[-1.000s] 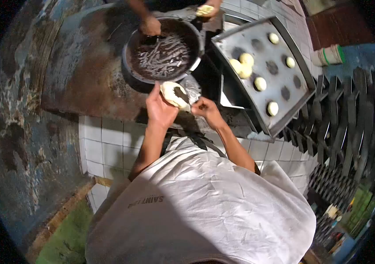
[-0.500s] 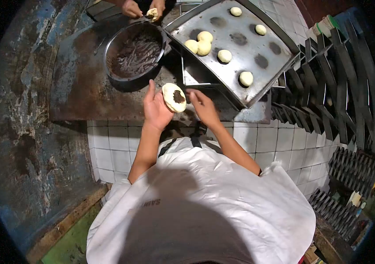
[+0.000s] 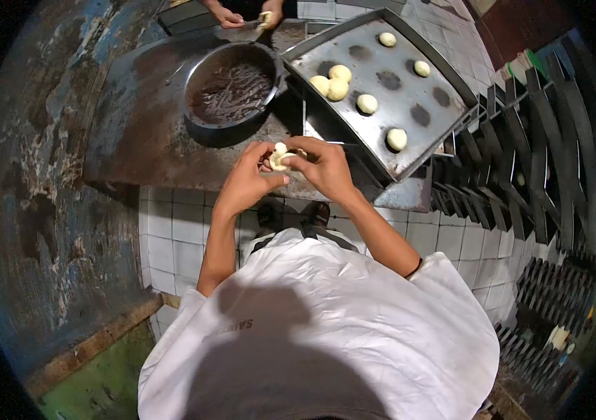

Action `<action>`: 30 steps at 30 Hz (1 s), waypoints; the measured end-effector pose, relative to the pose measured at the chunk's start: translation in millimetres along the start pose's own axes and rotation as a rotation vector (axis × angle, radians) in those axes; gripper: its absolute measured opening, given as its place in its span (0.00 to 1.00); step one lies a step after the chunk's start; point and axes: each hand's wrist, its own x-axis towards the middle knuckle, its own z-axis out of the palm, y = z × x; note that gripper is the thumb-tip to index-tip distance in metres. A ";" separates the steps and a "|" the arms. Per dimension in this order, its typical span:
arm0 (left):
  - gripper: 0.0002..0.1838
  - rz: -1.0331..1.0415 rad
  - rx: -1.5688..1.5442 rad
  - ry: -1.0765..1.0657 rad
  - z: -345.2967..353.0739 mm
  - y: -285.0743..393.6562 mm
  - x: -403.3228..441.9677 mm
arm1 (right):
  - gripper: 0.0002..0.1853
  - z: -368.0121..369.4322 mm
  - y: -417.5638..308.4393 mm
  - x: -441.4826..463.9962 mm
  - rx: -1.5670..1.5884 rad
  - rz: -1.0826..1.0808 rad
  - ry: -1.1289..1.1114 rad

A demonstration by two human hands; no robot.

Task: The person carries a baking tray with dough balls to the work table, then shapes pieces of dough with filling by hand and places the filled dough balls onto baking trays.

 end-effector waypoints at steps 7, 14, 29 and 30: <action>0.19 -0.094 -0.524 0.431 -24.2 -3.5 -13.6 | 0.14 58.4 -36.0 6.8 0.118 0.016 0.121; 0.18 0.107 -1.151 0.559 -42.2 -4.7 -24.0 | 0.17 93.9 -71.1 30.1 -0.166 -0.147 0.062; 0.10 0.072 -1.357 0.332 -106.5 -39.4 -18.7 | 0.18 168.8 -97.2 36.2 -0.390 -0.240 0.255; 0.13 0.114 -1.301 0.310 -108.5 -35.1 -21.4 | 0.17 169.2 -98.9 41.0 -0.508 -0.343 0.316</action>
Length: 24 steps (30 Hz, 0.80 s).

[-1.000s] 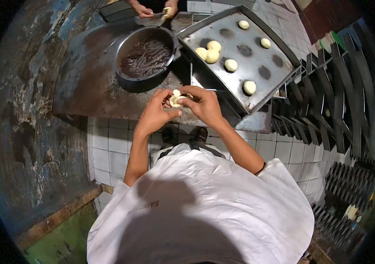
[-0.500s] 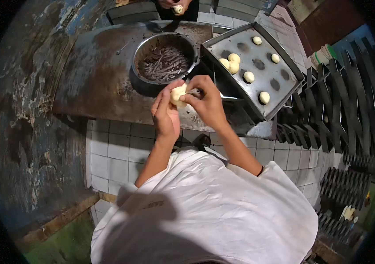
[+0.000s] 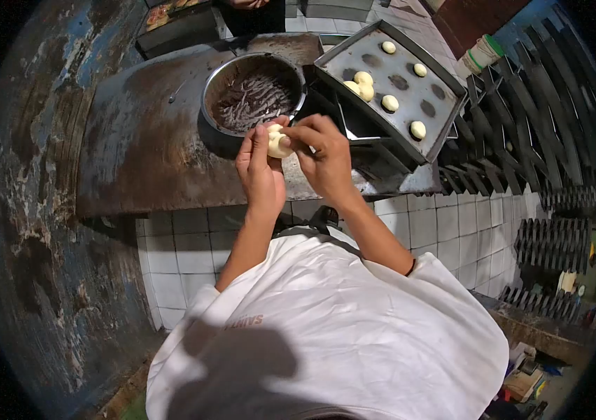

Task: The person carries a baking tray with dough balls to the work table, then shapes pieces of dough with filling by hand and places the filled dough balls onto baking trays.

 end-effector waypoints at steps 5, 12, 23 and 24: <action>0.16 0.081 0.096 -0.253 1.9 19.5 -7.1 | 0.13 11.0 -0.3 6.7 0.506 0.337 0.088; 0.14 -0.156 0.021 0.097 -29.3 21.6 -10.4 | 0.19 22.3 -32.9 -4.8 0.264 0.198 -0.020; 0.13 0.001 0.009 -0.072 -11.2 6.5 -19.7 | 0.10 21.2 -11.8 -5.7 0.508 0.544 0.000; 0.12 -0.014 0.020 -0.006 -8.6 0.4 -17.9 | 0.12 19.3 -10.6 -6.8 0.432 0.478 0.001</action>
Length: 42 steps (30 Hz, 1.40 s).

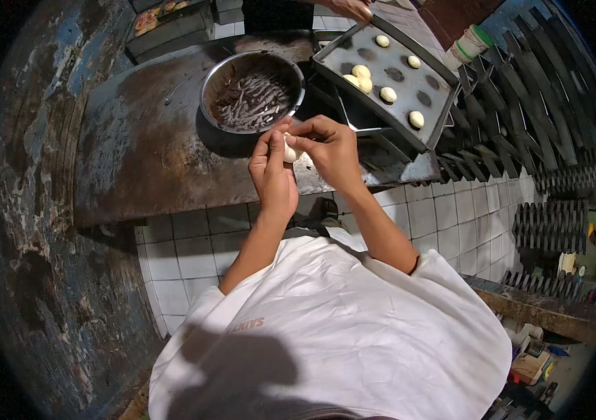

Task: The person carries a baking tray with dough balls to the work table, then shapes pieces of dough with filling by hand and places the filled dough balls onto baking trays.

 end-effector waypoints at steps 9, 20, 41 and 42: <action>0.14 -0.255 0.153 0.196 18.0 -36.7 22.2 | 0.11 -40.2 13.1 -6.1 -0.214 -0.133 -0.021; 0.25 0.029 0.712 -0.492 80.7 -125.6 33.3 | 0.29 -178.6 61.8 18.6 0.449 0.614 -0.360; 0.08 0.074 0.520 0.542 -37.2 -145.9 18.7 | 0.36 -399.1 272.6 210.4 -1.329 0.156 0.323; 0.08 0.096 0.517 0.556 -32.7 -144.2 19.3 | 0.38 -389.5 254.1 209.9 -1.223 0.388 0.252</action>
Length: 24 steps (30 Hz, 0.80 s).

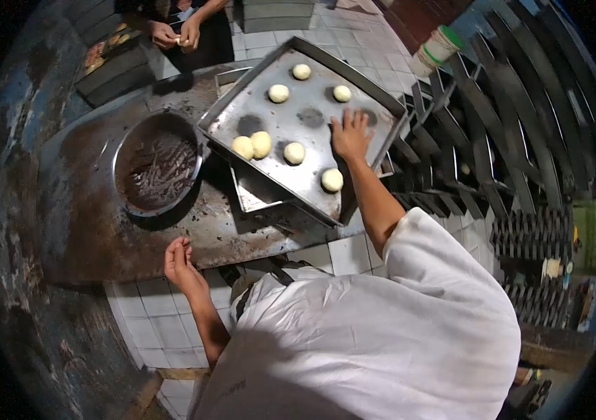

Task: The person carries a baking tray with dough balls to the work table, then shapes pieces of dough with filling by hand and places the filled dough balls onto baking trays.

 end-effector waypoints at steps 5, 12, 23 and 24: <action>0.08 0.061 -0.008 0.067 -7.2 6.0 -11.7 | 0.33 -3.3 -9.9 -2.6 -0.020 -0.210 0.385; 0.08 0.047 0.004 0.097 20.7 9.6 -15.6 | 0.24 -5.2 -122.1 -51.0 -0.103 -0.952 -0.022; 0.09 0.082 0.086 -0.328 119.1 38.1 -30.5 | 0.17 -107.2 -103.0 -52.7 0.766 -0.344 -0.705; 0.10 0.199 0.175 -0.441 132.5 41.2 -25.7 | 0.17 -111.2 -104.2 -60.8 0.843 -0.340 -0.681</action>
